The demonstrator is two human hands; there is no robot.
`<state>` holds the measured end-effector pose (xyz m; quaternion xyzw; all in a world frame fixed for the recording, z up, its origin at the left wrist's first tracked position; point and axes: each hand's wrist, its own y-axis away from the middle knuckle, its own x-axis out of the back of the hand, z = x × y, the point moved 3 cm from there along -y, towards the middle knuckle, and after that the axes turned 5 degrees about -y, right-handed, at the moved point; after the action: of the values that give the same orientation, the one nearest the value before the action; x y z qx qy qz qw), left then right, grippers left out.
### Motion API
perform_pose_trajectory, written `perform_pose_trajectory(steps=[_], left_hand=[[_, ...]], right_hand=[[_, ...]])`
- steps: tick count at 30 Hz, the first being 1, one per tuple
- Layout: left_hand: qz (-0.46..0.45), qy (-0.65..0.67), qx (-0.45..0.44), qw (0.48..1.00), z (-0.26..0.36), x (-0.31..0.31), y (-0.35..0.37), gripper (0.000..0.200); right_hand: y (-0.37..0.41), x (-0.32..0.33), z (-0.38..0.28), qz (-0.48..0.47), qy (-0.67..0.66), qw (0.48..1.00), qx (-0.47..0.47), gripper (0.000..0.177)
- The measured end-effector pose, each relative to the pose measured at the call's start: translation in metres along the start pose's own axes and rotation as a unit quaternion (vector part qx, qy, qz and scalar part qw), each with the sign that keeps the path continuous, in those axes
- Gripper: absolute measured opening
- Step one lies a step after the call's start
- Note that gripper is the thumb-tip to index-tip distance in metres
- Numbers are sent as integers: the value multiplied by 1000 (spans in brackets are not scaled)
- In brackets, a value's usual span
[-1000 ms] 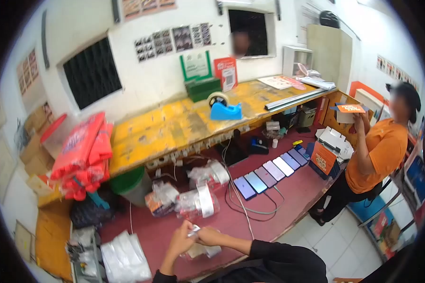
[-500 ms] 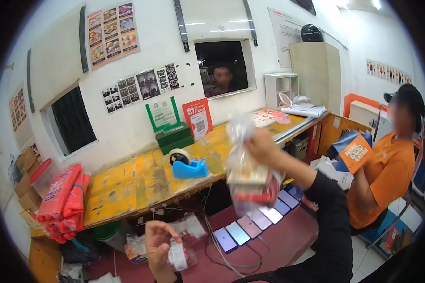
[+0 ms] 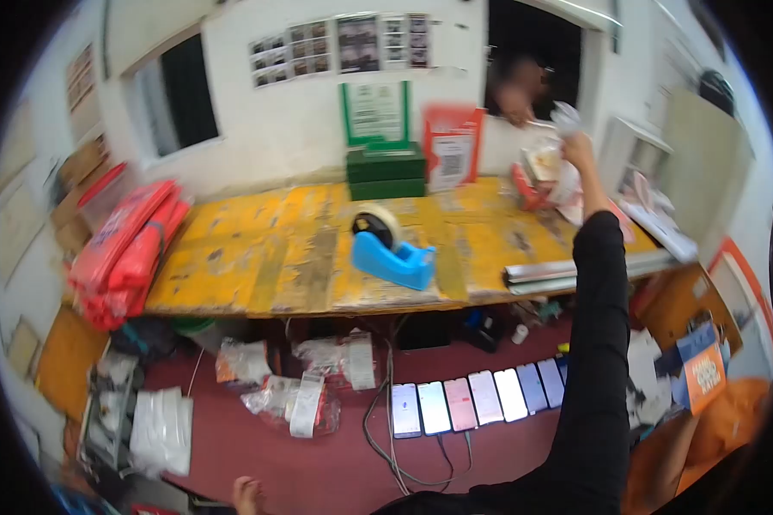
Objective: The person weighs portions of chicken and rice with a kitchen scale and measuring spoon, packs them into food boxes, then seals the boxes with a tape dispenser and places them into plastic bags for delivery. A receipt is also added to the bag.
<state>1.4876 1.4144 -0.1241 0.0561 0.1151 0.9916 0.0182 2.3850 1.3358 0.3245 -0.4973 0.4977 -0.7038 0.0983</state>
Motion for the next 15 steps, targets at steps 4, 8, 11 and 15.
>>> perform_pose_trajectory(steps=[4,8,11,15], left_hand=[[113,163,2,980,43,55,91,9],[240,86,43,966,41,95,157,10],[295,76,70,950,33,110,197,19],[330,54,92,938,-18,137,234,17]], right_hand=[[-32,-153,150,42,74,991,103,15],[-53,-127,112,46,-6,999,22,11],[-59,-96,55,119,-148,982,-5,21],[42,30,-189,284,-354,880,136,30]])
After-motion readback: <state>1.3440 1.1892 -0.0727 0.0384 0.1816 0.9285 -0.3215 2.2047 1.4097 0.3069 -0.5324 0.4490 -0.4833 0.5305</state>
